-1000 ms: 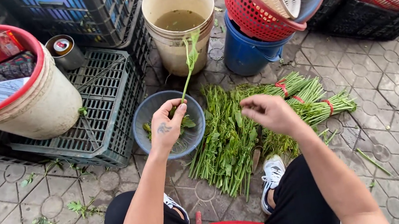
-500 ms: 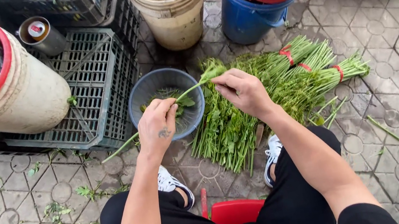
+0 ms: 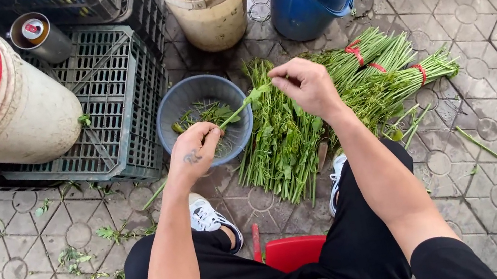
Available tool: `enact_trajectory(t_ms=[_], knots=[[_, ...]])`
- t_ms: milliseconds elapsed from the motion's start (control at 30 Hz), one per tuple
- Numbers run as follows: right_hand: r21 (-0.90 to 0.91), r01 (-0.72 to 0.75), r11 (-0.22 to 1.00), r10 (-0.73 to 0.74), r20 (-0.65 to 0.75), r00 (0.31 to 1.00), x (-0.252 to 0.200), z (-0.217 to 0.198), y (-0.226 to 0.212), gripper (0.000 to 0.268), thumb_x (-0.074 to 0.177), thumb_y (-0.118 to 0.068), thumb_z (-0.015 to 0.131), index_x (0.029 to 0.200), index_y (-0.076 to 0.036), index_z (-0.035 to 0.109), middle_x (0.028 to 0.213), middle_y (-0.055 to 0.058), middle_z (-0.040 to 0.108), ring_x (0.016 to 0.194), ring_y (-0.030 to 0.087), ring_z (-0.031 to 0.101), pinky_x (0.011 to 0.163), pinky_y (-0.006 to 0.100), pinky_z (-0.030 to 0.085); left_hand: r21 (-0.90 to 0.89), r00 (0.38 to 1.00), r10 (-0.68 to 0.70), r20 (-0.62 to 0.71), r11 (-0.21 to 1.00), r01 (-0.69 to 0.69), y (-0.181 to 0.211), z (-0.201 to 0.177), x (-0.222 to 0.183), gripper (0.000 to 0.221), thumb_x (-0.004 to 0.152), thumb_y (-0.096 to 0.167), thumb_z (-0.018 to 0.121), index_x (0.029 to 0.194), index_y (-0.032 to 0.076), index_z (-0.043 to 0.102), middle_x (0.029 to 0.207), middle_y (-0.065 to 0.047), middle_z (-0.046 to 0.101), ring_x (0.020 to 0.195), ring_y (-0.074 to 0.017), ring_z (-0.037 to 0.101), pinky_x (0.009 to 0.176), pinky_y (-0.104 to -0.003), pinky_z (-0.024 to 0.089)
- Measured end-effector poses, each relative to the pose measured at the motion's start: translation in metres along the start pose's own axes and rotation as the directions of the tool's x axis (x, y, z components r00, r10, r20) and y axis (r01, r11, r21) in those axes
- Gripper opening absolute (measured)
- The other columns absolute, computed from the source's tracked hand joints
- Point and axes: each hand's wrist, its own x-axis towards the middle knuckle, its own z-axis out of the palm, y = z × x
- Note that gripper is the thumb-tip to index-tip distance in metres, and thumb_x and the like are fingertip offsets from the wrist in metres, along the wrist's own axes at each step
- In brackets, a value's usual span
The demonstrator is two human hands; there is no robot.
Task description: Picking leaves and sprigs from a bunch of green vegetables and placing them into a bowl
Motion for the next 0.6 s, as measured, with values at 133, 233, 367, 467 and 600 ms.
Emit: enact_trajectory(t_ms=[133,233,367,467,600], knots=[[0.004,-0.105,0.994,0.101,0.237,0.966,0.000,0.011,-0.018,0.013,0.096,-0.002,0.069,0.106,-0.004,0.076,0.097,0.016,0.073,0.084,0.023,0.067,0.075,0.033,0.055,-0.067,0.997,-0.070,0.035,0.995,0.072,0.002,-0.005,-0.008,0.020,0.100,0.028,0.060,0.098,0.015,0.075,0.084,-0.015,0.070,0.081,-0.0367,0.070,0.072,-0.048,0.055],[-0.017,-0.083,0.996,0.085,0.304,0.949,0.001,0.017,-0.030,0.013,0.096,-0.001,0.069,0.107,0.000,0.075,0.103,0.019,0.072,0.084,0.024,0.065,0.075,0.038,0.056,-0.214,0.992,-0.103,0.079,0.970,0.118,-0.001,-0.005,-0.010,0.021,0.098,0.023,0.061,0.090,0.012,0.075,0.074,-0.009,0.071,0.064,-0.0190,0.061,0.056,-0.037,0.051],[-0.017,-0.061,0.998,0.063,0.376,0.924,0.005,0.014,-0.034,0.014,0.097,-0.001,0.066,0.108,0.003,0.073,0.105,0.021,0.071,0.088,0.029,0.069,0.076,0.040,0.058,-0.482,0.967,-0.213,0.139,0.839,0.254,-0.007,-0.002,-0.014,0.021,0.097,0.015,0.059,0.085,0.005,0.072,0.069,-0.008,0.067,0.046,-0.0091,0.051,0.039,-0.020,0.042],[0.016,-0.077,0.997,0.072,0.221,0.973,0.002,0.011,-0.006,0.023,0.101,-0.001,0.062,0.122,-0.004,0.070,0.114,0.015,0.069,0.095,0.023,0.066,0.079,0.035,0.057,-0.682,0.947,-0.284,0.149,0.664,0.307,-0.017,-0.003,-0.018,0.020,0.098,0.014,0.058,0.086,0.002,0.069,0.066,-0.010,0.060,0.040,-0.0058,0.047,0.033,-0.019,0.032],[0.030,-0.003,1.000,0.006,-0.125,0.992,0.000,0.007,0.014,0.016,0.096,-0.001,0.071,0.112,-0.002,0.075,0.094,0.011,0.070,0.062,0.016,0.064,0.050,0.027,0.050,-0.801,0.932,-0.307,0.192,0.500,0.330,-0.024,-0.009,-0.016,0.020,0.097,0.014,0.059,0.086,0.000,0.067,0.067,-0.013,0.057,0.039,-0.0080,0.042,0.034,-0.020,0.028]])
